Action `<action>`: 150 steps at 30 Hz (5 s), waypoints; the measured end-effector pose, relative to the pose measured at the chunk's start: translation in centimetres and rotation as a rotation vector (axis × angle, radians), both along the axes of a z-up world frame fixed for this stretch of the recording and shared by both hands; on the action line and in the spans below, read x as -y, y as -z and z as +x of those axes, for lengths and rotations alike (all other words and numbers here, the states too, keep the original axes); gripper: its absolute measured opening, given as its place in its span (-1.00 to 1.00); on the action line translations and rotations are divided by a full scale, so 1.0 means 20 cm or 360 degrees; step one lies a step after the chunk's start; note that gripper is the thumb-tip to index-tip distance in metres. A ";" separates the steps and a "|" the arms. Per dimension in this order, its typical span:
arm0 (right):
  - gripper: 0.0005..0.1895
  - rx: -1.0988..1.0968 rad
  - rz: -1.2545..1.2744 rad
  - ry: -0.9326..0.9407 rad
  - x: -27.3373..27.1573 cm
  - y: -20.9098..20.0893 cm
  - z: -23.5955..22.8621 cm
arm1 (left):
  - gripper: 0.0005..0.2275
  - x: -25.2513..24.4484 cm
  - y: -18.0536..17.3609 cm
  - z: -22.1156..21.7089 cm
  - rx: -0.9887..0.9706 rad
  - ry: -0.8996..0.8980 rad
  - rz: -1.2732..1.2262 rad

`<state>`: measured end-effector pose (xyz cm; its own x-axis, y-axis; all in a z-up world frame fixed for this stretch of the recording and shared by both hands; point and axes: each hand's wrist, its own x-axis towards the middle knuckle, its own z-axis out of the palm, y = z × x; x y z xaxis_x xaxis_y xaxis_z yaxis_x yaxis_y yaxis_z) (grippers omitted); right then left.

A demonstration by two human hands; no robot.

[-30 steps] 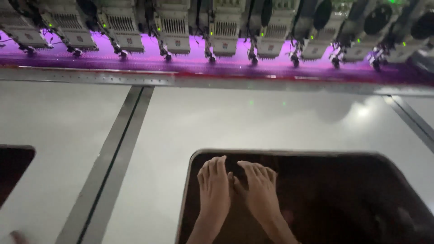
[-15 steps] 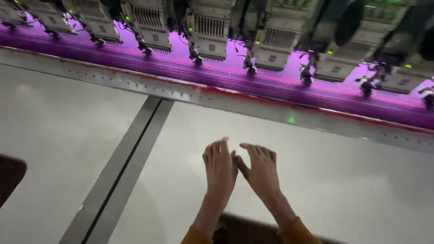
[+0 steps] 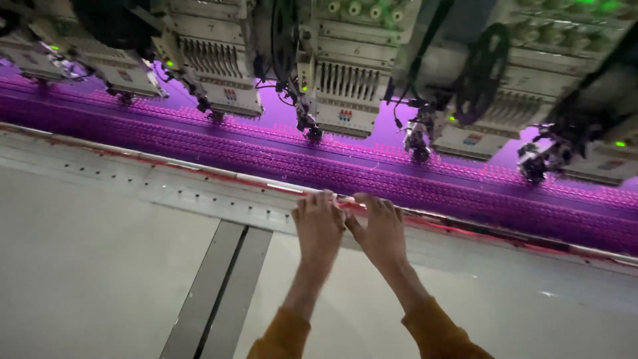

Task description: The person operates a multi-head embroidery machine, manually threading needles and adjusting the purple fabric on the frame. They also interact with the machine's control panel, pressing buttons to manage the process.

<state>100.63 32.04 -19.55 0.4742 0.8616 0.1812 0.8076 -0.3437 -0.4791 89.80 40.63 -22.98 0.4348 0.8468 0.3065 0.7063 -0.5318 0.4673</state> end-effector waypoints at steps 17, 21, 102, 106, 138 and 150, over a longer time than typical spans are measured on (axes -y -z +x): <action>-0.78 -0.0459 0.0250 0.0160 -0.88 0.82 0.34 | -0.99 -1.44 0.75 0.39 0.0395 -0.0087 0.0059; -0.81 -0.0439 0.0484 0.0198 -0.94 0.93 0.42 | -0.93 -1.32 0.76 0.43 0.0420 -0.0015 0.0056; -0.76 -0.2288 0.0804 0.0982 -1.33 0.99 0.74 | -0.67 -1.43 0.87 0.41 -0.0067 -0.0129 -0.0374; -0.74 -0.2306 0.0793 0.0974 -1.31 0.97 0.74 | -0.70 -1.25 0.79 0.36 -0.0083 -0.0231 -0.0381; -0.73 -0.2636 0.0750 0.0949 -1.40 0.99 0.75 | -0.87 -1.10 0.76 0.24 0.0432 -0.0282 -0.0061; -0.77 -0.2031 0.0562 0.0824 -1.37 0.94 0.71 | -0.86 -1.08 0.72 0.23 0.0380 -0.0302 -0.0024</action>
<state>114.77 59.42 -38.29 0.7161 0.5433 -0.4381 -0.4149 -0.1734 -0.8932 94.31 62.18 -37.40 0.1858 0.9111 0.3680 0.6615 -0.3929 0.6388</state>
